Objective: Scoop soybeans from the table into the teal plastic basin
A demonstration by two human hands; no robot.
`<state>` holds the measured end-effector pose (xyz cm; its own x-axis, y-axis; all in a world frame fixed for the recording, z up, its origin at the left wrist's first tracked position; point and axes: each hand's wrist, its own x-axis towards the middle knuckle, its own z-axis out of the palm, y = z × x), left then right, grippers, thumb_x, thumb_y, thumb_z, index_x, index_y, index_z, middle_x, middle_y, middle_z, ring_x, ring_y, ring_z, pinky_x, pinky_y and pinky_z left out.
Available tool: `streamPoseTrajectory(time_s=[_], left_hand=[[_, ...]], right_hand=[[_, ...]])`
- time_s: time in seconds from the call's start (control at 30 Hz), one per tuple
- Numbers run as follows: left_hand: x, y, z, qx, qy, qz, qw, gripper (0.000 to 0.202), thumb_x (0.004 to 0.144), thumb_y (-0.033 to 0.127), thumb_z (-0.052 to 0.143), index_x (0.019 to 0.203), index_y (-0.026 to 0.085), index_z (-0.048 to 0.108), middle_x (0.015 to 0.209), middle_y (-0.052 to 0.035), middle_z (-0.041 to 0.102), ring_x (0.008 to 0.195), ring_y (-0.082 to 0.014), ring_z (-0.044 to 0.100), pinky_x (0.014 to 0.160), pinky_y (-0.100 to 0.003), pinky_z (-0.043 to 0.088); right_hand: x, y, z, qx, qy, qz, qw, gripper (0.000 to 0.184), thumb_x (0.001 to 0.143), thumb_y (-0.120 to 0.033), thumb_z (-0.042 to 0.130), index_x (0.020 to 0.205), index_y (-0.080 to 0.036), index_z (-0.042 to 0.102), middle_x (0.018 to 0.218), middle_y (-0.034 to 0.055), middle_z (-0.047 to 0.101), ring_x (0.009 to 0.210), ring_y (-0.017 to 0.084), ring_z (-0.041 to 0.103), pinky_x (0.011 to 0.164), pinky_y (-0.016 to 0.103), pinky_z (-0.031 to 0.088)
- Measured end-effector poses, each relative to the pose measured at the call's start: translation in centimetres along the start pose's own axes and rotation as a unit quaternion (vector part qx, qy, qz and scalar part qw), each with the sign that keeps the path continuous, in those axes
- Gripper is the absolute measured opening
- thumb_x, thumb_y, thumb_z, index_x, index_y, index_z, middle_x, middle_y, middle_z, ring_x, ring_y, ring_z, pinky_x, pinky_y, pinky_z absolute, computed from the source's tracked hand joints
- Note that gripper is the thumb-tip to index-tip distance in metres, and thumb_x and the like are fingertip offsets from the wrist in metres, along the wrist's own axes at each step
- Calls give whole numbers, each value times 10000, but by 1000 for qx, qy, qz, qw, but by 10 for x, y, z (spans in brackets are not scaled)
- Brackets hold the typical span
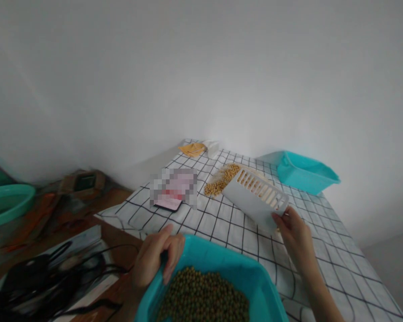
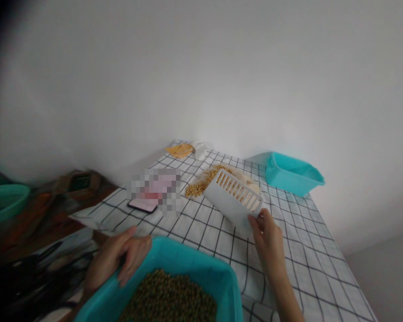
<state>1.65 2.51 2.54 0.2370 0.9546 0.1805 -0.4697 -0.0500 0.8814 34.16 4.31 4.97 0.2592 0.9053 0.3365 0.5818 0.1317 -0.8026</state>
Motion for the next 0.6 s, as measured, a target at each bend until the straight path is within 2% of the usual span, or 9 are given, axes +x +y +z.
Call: streamPoseTrajectory(time_s=[0.17,0.27,0.43,0.6], left_hand=[[-1,-1,0,-22,2,-5,1000,696,1037,381,359,392,232,572,325,1,441,386,-146,360,567,-382,273],[0,-2,-1,-25,6,-1,1000,700,1039,354,354,390,235,587,329,-2,468,380,-146,371,581,-385,280],[0,-2,-3,-20,1,-3,1000,698,1032,375,361,389,234,595,321,-2,470,378,-147,381,586,-378,290],[0,-1,-2,-19,9,1,1000,663,1014,404,417,398,229,590,331,11,481,372,-135,381,577,-377,291]], right_hand=[[7,12,-14,21,48,18,998,355,844,-549,651,1003,-234,605,886,85,790,807,308,753,711,399,571],[16,6,-15,5,62,14,998,335,840,-545,646,966,-240,590,872,89,788,807,315,753,699,396,559],[31,-13,3,-46,41,-26,998,251,872,-486,574,916,-238,560,796,94,772,753,315,743,641,373,518],[33,-14,18,-44,11,-24,999,251,849,-447,551,948,-218,575,883,134,776,825,330,750,684,387,535]])
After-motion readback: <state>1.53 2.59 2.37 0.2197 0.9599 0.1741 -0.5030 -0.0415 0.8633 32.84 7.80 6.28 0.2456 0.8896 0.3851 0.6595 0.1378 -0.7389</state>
